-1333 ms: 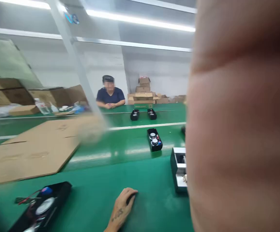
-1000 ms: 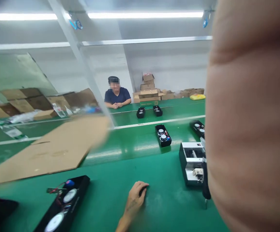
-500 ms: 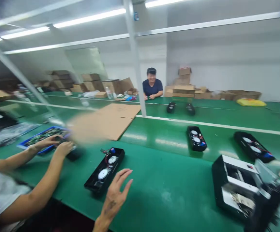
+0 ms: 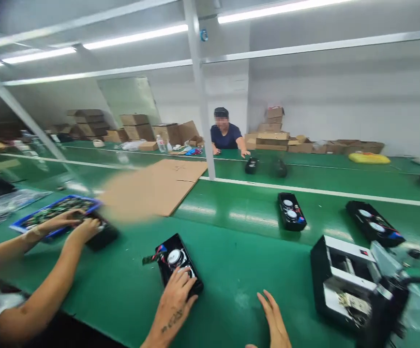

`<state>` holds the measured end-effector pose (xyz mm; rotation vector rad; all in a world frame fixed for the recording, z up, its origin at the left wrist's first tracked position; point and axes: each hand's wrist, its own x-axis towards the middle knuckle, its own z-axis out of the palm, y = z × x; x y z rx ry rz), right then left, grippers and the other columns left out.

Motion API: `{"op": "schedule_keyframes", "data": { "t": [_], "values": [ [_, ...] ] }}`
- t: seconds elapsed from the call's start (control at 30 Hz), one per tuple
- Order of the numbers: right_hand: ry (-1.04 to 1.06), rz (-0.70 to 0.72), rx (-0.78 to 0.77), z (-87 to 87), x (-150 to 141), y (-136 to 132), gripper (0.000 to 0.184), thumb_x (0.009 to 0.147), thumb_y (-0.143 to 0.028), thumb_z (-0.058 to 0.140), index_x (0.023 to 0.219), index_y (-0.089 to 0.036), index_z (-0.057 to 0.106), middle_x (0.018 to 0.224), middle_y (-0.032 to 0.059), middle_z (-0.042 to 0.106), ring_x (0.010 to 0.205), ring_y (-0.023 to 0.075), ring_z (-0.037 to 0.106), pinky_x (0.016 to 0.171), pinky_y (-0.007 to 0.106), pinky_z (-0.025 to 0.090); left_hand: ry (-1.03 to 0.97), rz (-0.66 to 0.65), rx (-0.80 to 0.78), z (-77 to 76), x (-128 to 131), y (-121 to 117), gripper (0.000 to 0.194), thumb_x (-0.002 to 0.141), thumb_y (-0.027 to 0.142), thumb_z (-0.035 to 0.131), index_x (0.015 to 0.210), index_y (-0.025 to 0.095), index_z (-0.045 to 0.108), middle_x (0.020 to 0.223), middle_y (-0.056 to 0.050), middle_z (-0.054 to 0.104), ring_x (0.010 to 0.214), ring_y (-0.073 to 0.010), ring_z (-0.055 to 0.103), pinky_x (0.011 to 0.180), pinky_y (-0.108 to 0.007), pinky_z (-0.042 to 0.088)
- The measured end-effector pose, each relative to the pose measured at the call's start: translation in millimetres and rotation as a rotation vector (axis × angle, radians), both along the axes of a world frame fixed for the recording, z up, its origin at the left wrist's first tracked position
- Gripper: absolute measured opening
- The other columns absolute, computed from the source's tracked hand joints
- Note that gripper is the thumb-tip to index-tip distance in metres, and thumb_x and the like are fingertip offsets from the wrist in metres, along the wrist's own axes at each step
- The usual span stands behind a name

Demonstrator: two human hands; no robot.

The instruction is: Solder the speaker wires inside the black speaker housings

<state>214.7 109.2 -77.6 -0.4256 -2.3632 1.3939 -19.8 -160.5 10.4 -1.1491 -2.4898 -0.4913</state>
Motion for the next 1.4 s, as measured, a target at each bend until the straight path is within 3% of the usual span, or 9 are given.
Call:
{"op": "schedule_keyframes", "data": {
  "t": [0.13,0.27,0.43,0.57,0.7,0.83,0.97,1.23,1.4],
  "values": [
    [-0.021,0.12,0.161,31.3,-5,-21,0.126,0.067,-0.043,0.097,0.172,-0.043,0.027,0.183,0.0124,0.011,0.163,0.0547,0.024,0.126,0.075,0.035,-0.123,-0.121,0.103,-6.4,81,102,0.044,0.086,0.017,0.065,0.129,0.023,0.071,0.117,-0.012,0.077,0.122,-0.0372,0.072,0.112,-0.066,0.059],
    [-0.003,-0.024,0.132,63.4,-7,-23,0.101,0.082,-0.02,0.073,0.172,-0.035,0.028,0.18,0.014,0.022,0.165,0.0412,0.031,0.131,0.064,0.034,-0.227,-0.5,0.135,19.9,121,120,0.048,0.092,0.015,0.061,0.136,0.03,0.07,0.116,-0.007,0.08,0.134,-0.0356,0.068,0.119,-0.064,0.055],
    [-0.183,0.144,0.089,114.5,10,47,0.11,0.059,-0.01,0.078,0.163,-0.028,0.047,0.168,0.0155,0.04,0.157,0.0395,0.041,0.132,0.06,0.034,-0.219,-0.378,0.481,63.2,81,82,0.032,0.102,0.021,0.059,0.123,0.037,0.076,0.11,-0.003,0.079,0.118,-0.0284,0.074,0.103,-0.051,0.066],
    [-0.215,0.116,0.204,146.4,32,83,0.097,0.065,-0.004,0.072,0.157,-0.03,0.054,0.17,0.0118,0.039,0.164,0.037,0.029,0.135,0.061,0.027,-0.435,-0.188,0.554,50.6,42,94,0.03,0.104,0.045,0.062,0.124,0.028,0.074,0.124,-0.006,0.074,0.118,-0.0281,0.071,0.107,-0.052,0.062],
    [-0.052,-0.011,0.318,144.3,41,51,0.066,0.081,-0.014,0.078,0.143,-0.028,0.062,0.161,0.0142,0.049,0.157,0.0371,0.041,0.129,0.061,0.039,-0.761,-0.212,0.59,5.3,44,131,0.051,0.104,0.064,0.052,0.129,0.023,0.071,0.136,-0.011,0.07,0.129,-0.0311,0.066,0.113,-0.053,0.056],
    [0.198,0.078,0.496,121.8,22,-4,0.066,0.084,-0.047,0.089,0.14,-0.026,0.06,0.14,0.0157,0.066,0.131,0.0352,0.064,0.11,0.057,0.056,-0.856,-0.222,0.705,-22.4,62,151,0.045,0.105,0.062,0.051,0.117,0.025,0.073,0.132,-0.01,0.07,0.131,-0.031,0.064,0.116,-0.053,0.052],
    [0.367,-0.069,0.494,110.9,-5,-31,0.034,0.1,-0.013,0.059,0.131,-0.024,0.067,0.116,0.0106,0.078,0.116,0.0258,0.073,0.098,0.043,0.061,-0.835,-0.229,0.759,-30.1,69,154,0.041,0.107,0.06,0.049,0.111,0.025,0.071,0.13,-0.009,0.07,0.126,-0.0292,0.066,0.113,-0.052,0.052],
    [0.189,-0.466,-0.433,132.5,-2,25,0.035,0.088,-0.047,0.085,0.108,-0.018,0.084,0.086,0.0065,0.083,0.078,0.023,0.078,0.074,0.032,0.066,-0.667,-0.39,0.535,-23.3,69,136,0.036,0.101,0.06,0.061,0.108,0.028,0.075,0.144,-0.011,0.06,0.134,-0.034,0.062,0.108,-0.055,0.056],
    [0.178,-0.112,-0.072,144.3,4,44,0.02,0.103,-0.033,0.071,0.112,-0.025,0.087,0.101,0.006,0.084,0.09,0.0206,0.078,0.083,0.032,0.062,-0.707,-0.297,0.56,-18.0,67,145,0.027,0.102,0.049,0.061,0.095,0.026,0.071,0.132,-0.01,0.066,0.125,-0.0307,0.067,0.105,-0.052,0.058]
  ]
}}
